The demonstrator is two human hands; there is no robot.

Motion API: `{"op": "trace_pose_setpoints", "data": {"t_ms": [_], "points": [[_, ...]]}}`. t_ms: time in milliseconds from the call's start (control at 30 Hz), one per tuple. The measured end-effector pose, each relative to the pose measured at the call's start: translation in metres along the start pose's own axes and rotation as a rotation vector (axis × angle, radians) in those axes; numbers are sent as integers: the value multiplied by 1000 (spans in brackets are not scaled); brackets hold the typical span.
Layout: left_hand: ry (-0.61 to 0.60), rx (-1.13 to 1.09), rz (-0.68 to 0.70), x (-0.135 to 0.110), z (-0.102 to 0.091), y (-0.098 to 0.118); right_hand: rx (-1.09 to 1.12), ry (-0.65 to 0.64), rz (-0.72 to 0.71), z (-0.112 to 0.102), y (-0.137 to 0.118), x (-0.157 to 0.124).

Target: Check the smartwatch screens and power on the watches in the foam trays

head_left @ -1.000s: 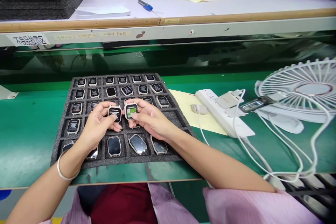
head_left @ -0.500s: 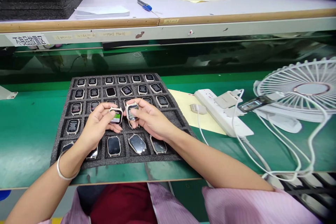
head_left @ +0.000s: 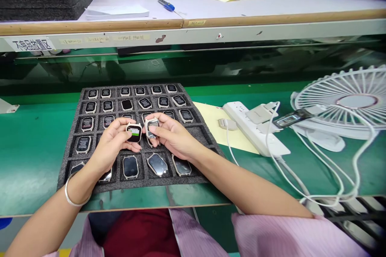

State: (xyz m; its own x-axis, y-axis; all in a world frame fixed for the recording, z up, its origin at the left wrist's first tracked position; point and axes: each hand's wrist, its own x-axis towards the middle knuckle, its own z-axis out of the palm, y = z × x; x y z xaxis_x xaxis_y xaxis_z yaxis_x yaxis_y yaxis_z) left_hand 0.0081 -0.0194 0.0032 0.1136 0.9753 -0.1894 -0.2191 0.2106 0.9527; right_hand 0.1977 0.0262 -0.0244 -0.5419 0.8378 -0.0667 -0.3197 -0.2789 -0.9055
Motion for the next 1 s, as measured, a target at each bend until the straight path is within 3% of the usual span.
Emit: {"op": "trace_pose_setpoints", "data": {"t_ms": [1000], "points": [[43, 47, 54, 0, 0, -2, -8, -37, -28, 0, -3, -2]]}}
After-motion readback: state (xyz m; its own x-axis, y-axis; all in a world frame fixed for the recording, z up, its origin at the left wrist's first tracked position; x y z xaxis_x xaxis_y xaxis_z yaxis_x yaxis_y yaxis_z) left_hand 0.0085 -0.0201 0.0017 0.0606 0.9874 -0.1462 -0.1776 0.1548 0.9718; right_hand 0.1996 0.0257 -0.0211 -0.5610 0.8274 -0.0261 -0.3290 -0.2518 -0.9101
